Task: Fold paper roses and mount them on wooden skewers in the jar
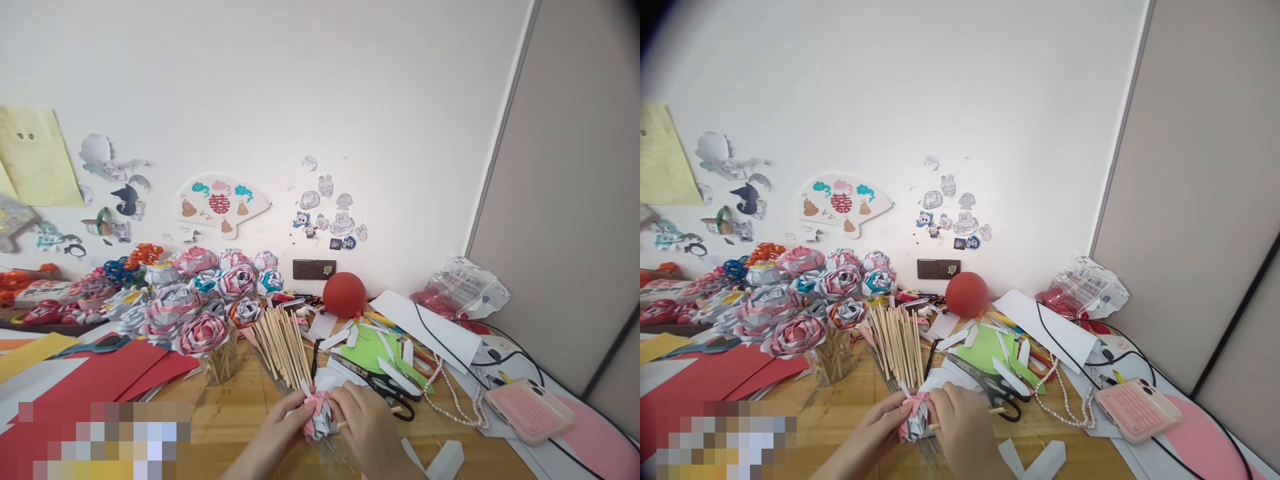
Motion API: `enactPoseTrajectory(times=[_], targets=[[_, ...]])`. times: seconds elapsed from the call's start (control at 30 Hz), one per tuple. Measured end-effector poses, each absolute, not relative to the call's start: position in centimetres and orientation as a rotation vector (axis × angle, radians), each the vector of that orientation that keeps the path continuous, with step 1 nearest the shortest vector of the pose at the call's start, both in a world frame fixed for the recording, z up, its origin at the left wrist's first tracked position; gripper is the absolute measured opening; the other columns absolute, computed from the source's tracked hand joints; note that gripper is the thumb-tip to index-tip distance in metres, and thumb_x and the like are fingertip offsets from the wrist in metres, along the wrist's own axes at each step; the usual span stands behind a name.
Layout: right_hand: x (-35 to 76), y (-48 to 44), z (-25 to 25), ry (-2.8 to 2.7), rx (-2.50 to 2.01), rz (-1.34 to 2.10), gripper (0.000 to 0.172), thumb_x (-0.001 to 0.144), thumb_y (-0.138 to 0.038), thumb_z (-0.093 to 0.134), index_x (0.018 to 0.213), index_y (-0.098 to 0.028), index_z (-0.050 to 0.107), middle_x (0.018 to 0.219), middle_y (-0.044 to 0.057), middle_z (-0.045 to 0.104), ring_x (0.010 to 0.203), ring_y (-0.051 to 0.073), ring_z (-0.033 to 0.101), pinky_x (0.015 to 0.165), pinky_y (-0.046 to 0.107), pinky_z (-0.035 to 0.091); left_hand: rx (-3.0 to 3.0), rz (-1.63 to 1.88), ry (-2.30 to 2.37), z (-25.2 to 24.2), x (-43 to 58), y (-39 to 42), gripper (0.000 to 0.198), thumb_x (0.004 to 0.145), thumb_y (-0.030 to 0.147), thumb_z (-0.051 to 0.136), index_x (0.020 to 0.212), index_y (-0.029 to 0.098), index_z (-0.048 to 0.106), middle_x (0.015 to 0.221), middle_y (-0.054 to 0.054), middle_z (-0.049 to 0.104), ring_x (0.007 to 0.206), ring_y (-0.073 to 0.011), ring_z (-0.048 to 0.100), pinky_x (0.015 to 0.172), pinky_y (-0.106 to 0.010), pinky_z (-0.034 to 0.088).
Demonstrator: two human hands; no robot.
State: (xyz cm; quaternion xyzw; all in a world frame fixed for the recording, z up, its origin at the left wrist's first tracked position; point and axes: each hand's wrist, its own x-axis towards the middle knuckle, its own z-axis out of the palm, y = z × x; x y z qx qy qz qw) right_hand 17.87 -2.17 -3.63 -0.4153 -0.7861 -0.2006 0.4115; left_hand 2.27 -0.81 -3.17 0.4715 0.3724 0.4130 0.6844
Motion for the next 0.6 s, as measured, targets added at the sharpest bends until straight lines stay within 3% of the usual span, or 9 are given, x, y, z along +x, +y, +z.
enactPoseTrajectory(times=[0.13, 0.37, 0.6], targets=[[17.96, -2.35, -3.30, -1.963, -1.033, -0.481, 0.040, 0.095, -0.026, 0.023, 0.075, -0.018, 0.057, 0.060, 0.002, 0.055, 0.051, 0.015, 0.050, 0.049, 0.026, 0.030, 1.103, 0.946, 0.845, -3.29, 2.13, -0.84, 0.039, 0.057, 0.050, 0.070, 0.071, 0.013, 0.067, 0.066, -0.002, 0.057, 0.068, -0.0153, 0.048, 0.065, -0.024, 0.038], [18.08, -2.33, -3.51, -1.949, -1.040, -0.339, 0.040, 0.094, -0.027, 0.024, 0.076, -0.019, 0.058, 0.061, 0.002, 0.055, 0.053, 0.014, 0.051, 0.050, 0.025, 0.030, 1.205, 0.903, 0.831, -3.65, 1.46, -0.44, 0.039, 0.063, 0.048, 0.067, 0.083, 0.014, 0.067, 0.077, -0.004, 0.062, 0.085, -0.0213, 0.053, 0.077, -0.027, 0.040], [18.05, -2.30, -3.39, -1.931, -1.011, -0.318, 0.029, 0.092, -0.028, 0.034, 0.074, -0.019, 0.055, 0.061, 0.000, 0.054, 0.053, 0.013, 0.050, 0.050, 0.023, 0.029, 1.270, 0.834, 0.859, -3.75, 1.56, -0.38, 0.048, 0.062, 0.054, 0.064, 0.089, 0.015, 0.065, 0.079, -0.003, 0.060, 0.076, -0.0179, 0.051, 0.074, -0.027, 0.040]])
